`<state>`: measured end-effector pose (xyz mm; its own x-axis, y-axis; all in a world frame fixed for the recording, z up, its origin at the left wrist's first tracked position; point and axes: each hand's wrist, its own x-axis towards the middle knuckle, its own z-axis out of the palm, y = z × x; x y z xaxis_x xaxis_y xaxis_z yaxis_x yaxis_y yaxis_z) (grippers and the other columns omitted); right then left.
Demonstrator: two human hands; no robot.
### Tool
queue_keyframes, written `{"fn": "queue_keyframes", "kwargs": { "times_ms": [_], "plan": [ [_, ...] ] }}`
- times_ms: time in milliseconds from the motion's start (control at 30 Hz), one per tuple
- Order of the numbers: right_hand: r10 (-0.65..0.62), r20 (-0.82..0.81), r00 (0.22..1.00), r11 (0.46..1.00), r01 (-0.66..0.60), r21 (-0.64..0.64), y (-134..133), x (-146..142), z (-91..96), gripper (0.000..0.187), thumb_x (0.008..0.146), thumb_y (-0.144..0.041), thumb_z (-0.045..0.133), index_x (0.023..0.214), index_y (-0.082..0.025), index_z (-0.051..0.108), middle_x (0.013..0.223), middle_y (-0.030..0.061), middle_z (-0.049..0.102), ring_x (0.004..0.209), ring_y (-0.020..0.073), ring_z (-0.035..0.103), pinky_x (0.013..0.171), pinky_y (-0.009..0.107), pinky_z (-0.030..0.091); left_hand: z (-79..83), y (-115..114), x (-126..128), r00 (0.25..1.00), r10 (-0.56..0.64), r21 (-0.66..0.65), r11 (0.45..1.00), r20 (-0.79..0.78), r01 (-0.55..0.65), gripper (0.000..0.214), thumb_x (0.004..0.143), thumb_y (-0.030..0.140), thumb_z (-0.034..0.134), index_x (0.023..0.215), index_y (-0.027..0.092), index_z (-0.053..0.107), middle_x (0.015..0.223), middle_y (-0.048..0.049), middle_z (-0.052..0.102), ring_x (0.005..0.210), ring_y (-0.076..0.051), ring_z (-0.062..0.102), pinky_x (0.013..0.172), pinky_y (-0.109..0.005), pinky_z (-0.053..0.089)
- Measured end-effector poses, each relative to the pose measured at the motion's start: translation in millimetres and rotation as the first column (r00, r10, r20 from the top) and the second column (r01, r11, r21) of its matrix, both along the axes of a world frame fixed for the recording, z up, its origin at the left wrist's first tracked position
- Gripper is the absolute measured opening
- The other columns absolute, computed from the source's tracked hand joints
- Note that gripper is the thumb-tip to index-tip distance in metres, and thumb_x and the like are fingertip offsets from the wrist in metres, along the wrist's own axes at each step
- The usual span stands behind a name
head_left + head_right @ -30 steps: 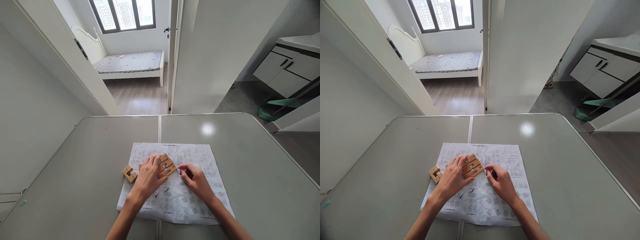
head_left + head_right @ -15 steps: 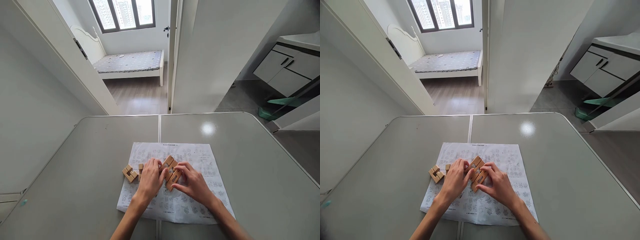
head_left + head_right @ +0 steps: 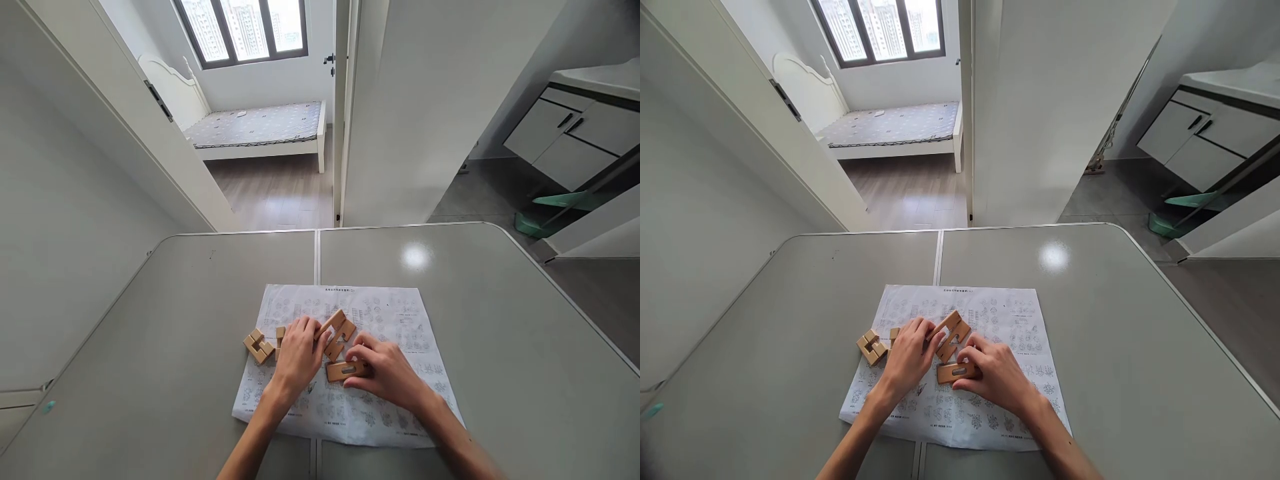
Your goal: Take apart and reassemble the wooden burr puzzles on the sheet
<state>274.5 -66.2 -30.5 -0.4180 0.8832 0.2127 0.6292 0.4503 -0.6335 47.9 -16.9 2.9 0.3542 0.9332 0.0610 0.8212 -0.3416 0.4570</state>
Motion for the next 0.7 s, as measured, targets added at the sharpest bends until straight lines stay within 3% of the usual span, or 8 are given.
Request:
{"fn": "queue_keyframes", "kwargs": {
  "times_ms": [100,300,400,533,700],
  "plan": [
    [-0.007,-0.002,1.0,1.0,0.007,-0.013,0.3,-0.1,2.6,0.036,0.076,-0.037,0.094,0.092,-0.023,0.065,0.097,0.0014,0.069,0.068,0.0159,0.065,0.061,0.027,0.047,2.2,0.0,2.2,0.995,0.027,-0.022,0.999,0.101,-0.025,0.025,0.108,0.037,0.046,0.091,0.022,0.057,0.095,-0.0044,0.067,0.085,-0.023,0.063,0.079,-0.035,0.047],
    [-0.025,-0.149,0.988,0.999,0.018,-0.049,1.0,0.1,9.9,0.024,0.1,-0.039,0.068,0.084,-0.024,0.059,0.089,0.0011,0.066,0.065,0.0146,0.058,0.059,0.027,0.043,8.9,-7.2,9.9,0.887,0.141,-0.203,0.978,0.44,-0.055,0.031,0.108,0.048,0.045,0.096,0.022,0.056,0.074,0.0013,0.062,0.063,-0.016,0.057,0.063,-0.027,0.043],
    [-0.137,-0.31,0.941,0.983,0.09,-0.161,1.1,-0.1,13.3,0.026,0.103,-0.045,0.06,0.087,-0.025,0.057,0.084,0.0016,0.065,0.061,0.0149,0.054,0.057,0.027,0.042,7.0,-10.9,11.6,0.788,0.211,-0.308,0.951,0.579,-0.028,0.035,0.107,0.053,0.045,0.097,0.021,0.055,0.065,0.0048,0.053,0.055,-0.013,0.049,0.058,-0.025,0.04],
    [-0.328,-0.446,0.833,0.909,0.15,-0.389,1.4,-0.5,13.1,0.029,0.105,-0.053,0.052,0.098,-0.024,0.054,0.068,-0.0019,0.065,0.051,0.0146,0.048,0.051,0.026,0.04,0.9,-13.3,12.8,0.683,0.243,-0.365,0.93,0.689,0.037,0.04,0.107,0.057,0.044,0.099,0.02,0.055,0.065,0.0051,0.049,0.055,-0.012,0.043,0.054,-0.023,0.037],
    [-0.43,-0.469,0.771,0.859,0.189,-0.476,2.2,-1.0,12.5,0.039,0.108,-0.057,0.041,0.117,-0.022,0.055,0.064,-0.0052,0.053,0.053,0.0157,0.048,0.051,0.026,0.041,-7.1,-17.0,11.5,0.658,0.245,-0.382,0.921,0.712,0.071,0.042,0.107,0.057,0.042,0.103,0.018,0.056,0.064,0.0053,0.047,0.055,-0.011,0.04,0.052,-0.022,0.035]
  ]
}}
